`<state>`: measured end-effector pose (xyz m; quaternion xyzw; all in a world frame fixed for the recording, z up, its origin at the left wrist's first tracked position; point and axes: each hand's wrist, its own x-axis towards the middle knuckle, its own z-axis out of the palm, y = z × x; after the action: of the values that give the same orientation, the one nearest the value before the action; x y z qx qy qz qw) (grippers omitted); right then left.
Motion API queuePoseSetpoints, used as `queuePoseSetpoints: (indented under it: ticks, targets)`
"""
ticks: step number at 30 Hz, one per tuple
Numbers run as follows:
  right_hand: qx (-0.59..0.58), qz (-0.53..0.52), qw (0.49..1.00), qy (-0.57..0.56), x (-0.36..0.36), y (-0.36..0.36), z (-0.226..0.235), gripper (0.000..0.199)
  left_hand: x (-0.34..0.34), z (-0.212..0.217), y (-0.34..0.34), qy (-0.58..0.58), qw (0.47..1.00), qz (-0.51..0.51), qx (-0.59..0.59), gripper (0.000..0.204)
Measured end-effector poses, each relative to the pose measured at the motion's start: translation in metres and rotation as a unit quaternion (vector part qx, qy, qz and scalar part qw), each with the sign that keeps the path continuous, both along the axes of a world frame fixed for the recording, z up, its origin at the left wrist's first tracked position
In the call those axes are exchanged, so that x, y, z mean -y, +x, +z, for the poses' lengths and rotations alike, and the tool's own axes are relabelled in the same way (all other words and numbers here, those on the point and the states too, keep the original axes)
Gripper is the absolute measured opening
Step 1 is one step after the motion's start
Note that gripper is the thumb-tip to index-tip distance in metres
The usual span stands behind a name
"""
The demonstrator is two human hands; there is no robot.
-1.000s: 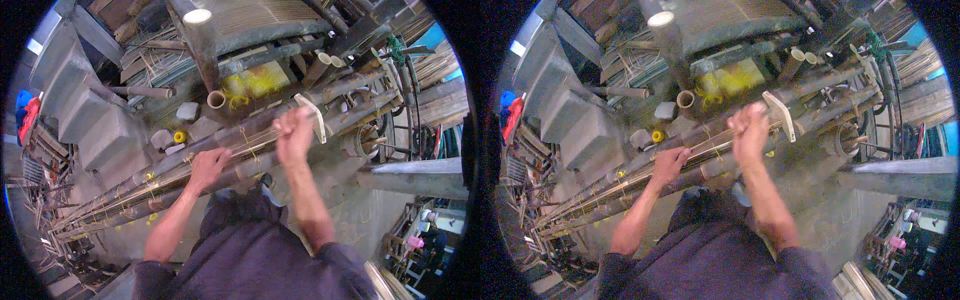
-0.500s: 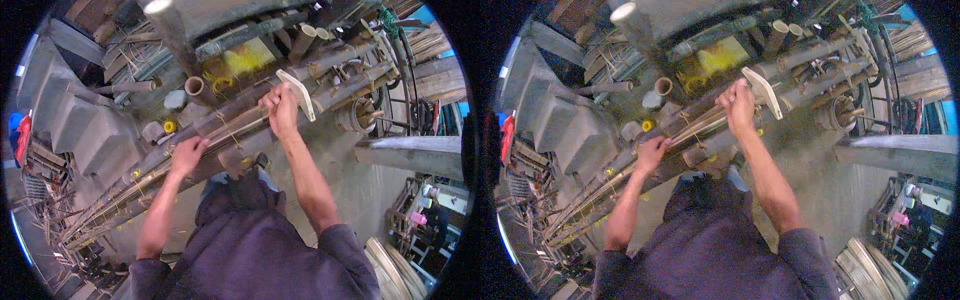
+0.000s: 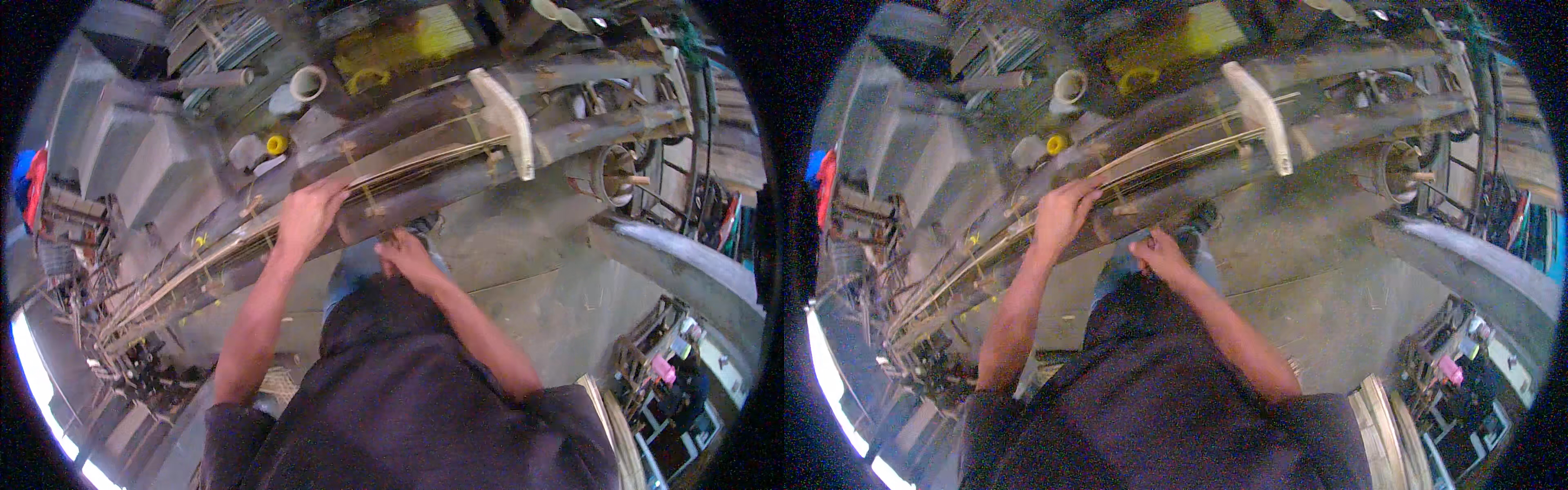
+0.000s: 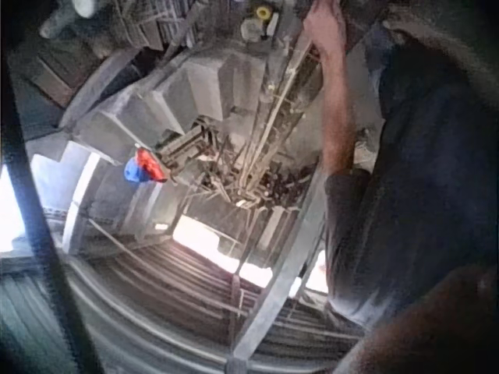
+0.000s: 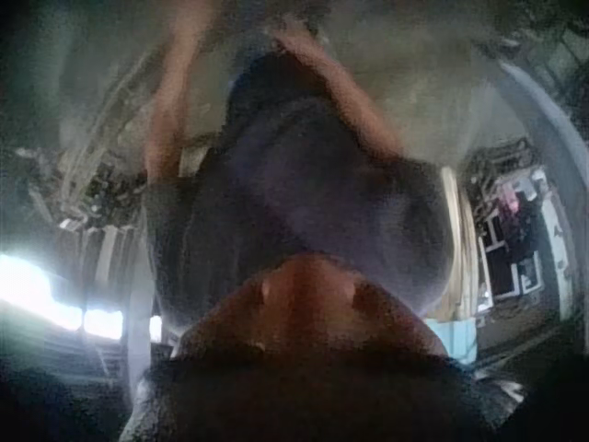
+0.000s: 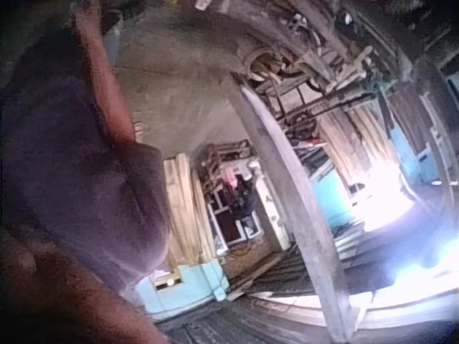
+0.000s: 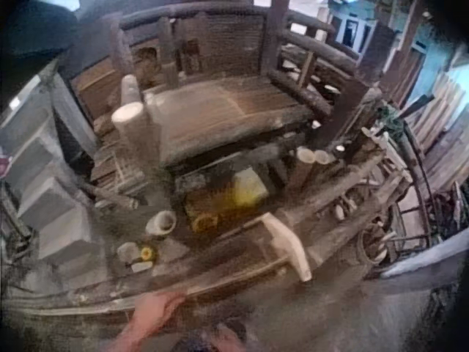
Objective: The person ties yellow string around a bundle of thin bamboo strips resting on a metal rack. They repeatedly wrap and knot the string at multiple points along the length of the strips to secure them together.
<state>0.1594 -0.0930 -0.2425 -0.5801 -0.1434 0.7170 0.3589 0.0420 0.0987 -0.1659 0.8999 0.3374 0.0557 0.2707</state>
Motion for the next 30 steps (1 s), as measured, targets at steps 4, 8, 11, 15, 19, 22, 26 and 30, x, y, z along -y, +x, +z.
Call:
queuePoseSetpoints:
  ticks: [4, 8, 11, 15, 19, 22, 26, 30]
  targets:
    - [0.333, 0.128, 0.888, 0.289, -0.013, 0.046, 0.081, 0.020, 0.015, -0.010, 0.004, -0.023, 0.998, 0.044, 0.048, 0.015]
    - [0.492, 0.356, 0.657, 0.446, -0.125, 0.080, 0.233, 0.016, 0.040, -0.043, 0.017, 0.105, 0.974, 0.152, 0.129, 0.015]
    - [0.416, 0.401, 0.659, 0.482, -0.225, 0.032, 0.204, 0.024, 0.046, -0.066, 0.023, 0.143, 0.941, 0.245, 0.183, 0.018]
    - [0.517, 0.310, 0.749, 0.275, -0.263, 0.073, 0.132, 0.028, 0.033, -0.035, 0.028, 0.060, 0.980, 0.135, 0.131, 0.018]
    - [0.359, 0.130, 0.880, 0.284, -0.257, 0.077, 0.084, 0.023, 0.034, -0.031, 0.023, 0.060, 0.985, 0.124, 0.100, 0.017]
    - [0.281, 0.184, 0.873, 0.353, -0.154, 0.052, 0.158, 0.021, 0.040, -0.032, 0.011, 0.088, 0.971, 0.154, 0.162, 0.019]
    - [0.350, 0.407, 0.798, 0.274, -0.040, -0.002, 0.052, 0.020, 0.029, -0.012, 0.025, -0.049, 0.986, 0.158, -0.004, 0.034]
    - [0.350, 0.230, 0.783, 0.460, -0.051, -0.001, 0.067, 0.016, -0.030, 0.024, 0.052, -0.364, 0.860, 0.183, 0.306, 0.035]
